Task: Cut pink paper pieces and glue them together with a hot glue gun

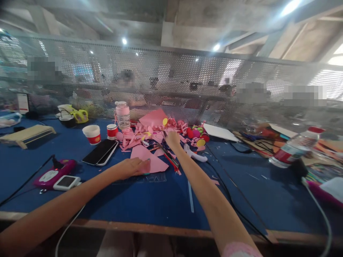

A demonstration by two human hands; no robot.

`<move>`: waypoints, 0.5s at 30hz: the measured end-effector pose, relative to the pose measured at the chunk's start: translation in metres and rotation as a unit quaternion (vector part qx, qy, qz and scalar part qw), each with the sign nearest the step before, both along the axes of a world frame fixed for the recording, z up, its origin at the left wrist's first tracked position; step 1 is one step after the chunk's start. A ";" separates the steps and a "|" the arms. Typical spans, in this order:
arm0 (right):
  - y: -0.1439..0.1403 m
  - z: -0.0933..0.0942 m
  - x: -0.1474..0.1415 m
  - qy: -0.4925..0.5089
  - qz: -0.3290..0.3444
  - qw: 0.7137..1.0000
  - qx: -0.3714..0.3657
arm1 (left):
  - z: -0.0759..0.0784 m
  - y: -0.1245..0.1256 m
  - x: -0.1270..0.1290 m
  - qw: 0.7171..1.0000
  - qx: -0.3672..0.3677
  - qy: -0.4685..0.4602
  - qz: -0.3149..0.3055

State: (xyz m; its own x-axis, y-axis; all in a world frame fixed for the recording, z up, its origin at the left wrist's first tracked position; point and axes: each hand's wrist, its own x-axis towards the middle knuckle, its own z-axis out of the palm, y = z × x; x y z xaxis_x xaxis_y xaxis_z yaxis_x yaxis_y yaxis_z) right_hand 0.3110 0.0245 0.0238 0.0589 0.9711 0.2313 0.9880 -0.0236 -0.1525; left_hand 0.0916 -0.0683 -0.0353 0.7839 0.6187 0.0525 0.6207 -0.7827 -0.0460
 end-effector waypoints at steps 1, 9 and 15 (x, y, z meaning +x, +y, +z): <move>-0.006 0.000 -0.001 -0.005 0.005 1.000 0.007 | -0.001 0.000 0.001 1.000 0.010 0.003 -0.008; -0.082 -0.013 -0.001 -0.008 0.090 0.995 -0.042 | -0.001 0.001 0.002 0.995 0.077 0.010 -0.059; -0.094 -0.031 -0.006 0.056 0.095 0.994 0.015 | 0.008 0.004 -0.002 0.993 0.113 -0.002 -0.039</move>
State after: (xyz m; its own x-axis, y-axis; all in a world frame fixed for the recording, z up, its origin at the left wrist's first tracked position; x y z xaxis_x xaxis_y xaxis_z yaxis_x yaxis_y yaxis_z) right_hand 0.3055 -0.0698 -0.0067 -0.0976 0.9597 0.2635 0.9510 0.1680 -0.2597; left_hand 0.0898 -0.0642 -0.0276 0.8282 0.5286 0.1864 0.5597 -0.7981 -0.2233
